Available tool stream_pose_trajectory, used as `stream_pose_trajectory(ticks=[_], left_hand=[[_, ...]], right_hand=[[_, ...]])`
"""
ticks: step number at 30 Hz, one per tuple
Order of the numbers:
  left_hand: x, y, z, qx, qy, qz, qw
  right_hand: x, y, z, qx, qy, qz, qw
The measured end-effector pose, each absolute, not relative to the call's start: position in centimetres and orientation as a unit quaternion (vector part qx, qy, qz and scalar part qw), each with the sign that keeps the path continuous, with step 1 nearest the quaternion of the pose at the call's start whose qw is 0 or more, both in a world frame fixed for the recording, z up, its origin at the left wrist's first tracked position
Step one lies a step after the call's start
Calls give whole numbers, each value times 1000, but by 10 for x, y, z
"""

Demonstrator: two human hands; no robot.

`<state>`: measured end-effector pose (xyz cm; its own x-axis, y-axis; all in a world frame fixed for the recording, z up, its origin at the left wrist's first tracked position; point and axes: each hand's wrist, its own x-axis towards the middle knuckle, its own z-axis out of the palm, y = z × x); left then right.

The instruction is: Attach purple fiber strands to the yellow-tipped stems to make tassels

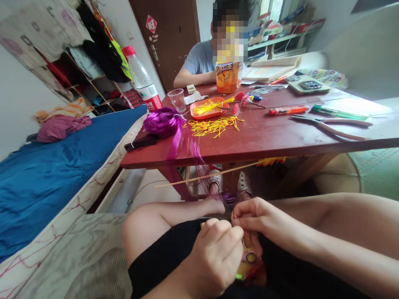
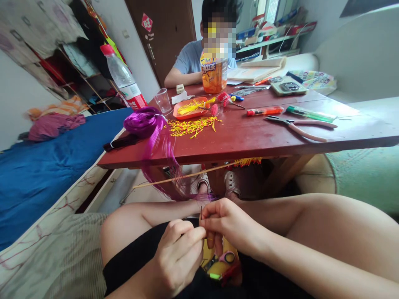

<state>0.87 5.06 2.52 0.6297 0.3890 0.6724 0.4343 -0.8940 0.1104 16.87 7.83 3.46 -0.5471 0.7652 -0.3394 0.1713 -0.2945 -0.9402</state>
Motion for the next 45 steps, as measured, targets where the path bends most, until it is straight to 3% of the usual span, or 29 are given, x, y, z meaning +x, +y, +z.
stream_pose_trajectory(ticks=[1,3,7,9,11,15,19,21,24,26,28,30,32,35,37,40,43,45], left_hand=[[9,52,28,-903,-239,-357,-5],[10,54,37,-863,-327,-344,-174],[15,62,48,-499,-506,-281,-645],[16,66,46,-343,-504,-251,-752],[16,69,42,-288,-496,-243,-783],[19,65,43,-408,-496,-281,-713],[16,54,41,-747,-457,-361,-320],[11,50,36,-838,-375,-373,-136],[5,49,32,-897,-253,-363,0],[5,52,36,-896,-261,-356,-42],[8,55,42,-834,-363,-342,-235],[11,59,46,-651,-473,-305,-509],[14,63,46,-422,-509,-265,-702],[15,67,42,-265,-504,-256,-781],[16,65,42,-265,-503,-270,-777],[18,59,46,-431,-505,-296,-687],[16,50,44,-724,-466,-347,-372],[11,47,38,-836,-372,-375,-148]], right_hand=[[170,77,36,-431,-560,671,224],[175,72,41,-428,-645,575,266],[187,63,45,-197,-923,75,321],[191,62,43,-121,-942,-80,301],[193,63,40,-120,-942,-109,295],[187,67,39,-204,-922,70,322],[174,73,39,-417,-734,450,291],[169,77,37,-429,-594,630,256],[166,80,34,-402,-510,724,232],[168,78,36,-415,-525,703,242],[173,73,41,-409,-639,588,281],[180,67,45,-311,-828,341,319],[186,64,47,-170,-934,74,305],[191,62,44,-108,-949,-88,281],[190,63,42,-129,-945,-48,297],[184,66,41,-245,-904,136,323],[174,69,40,-411,-745,442,283],[169,72,35,-428,-599,631,244]])
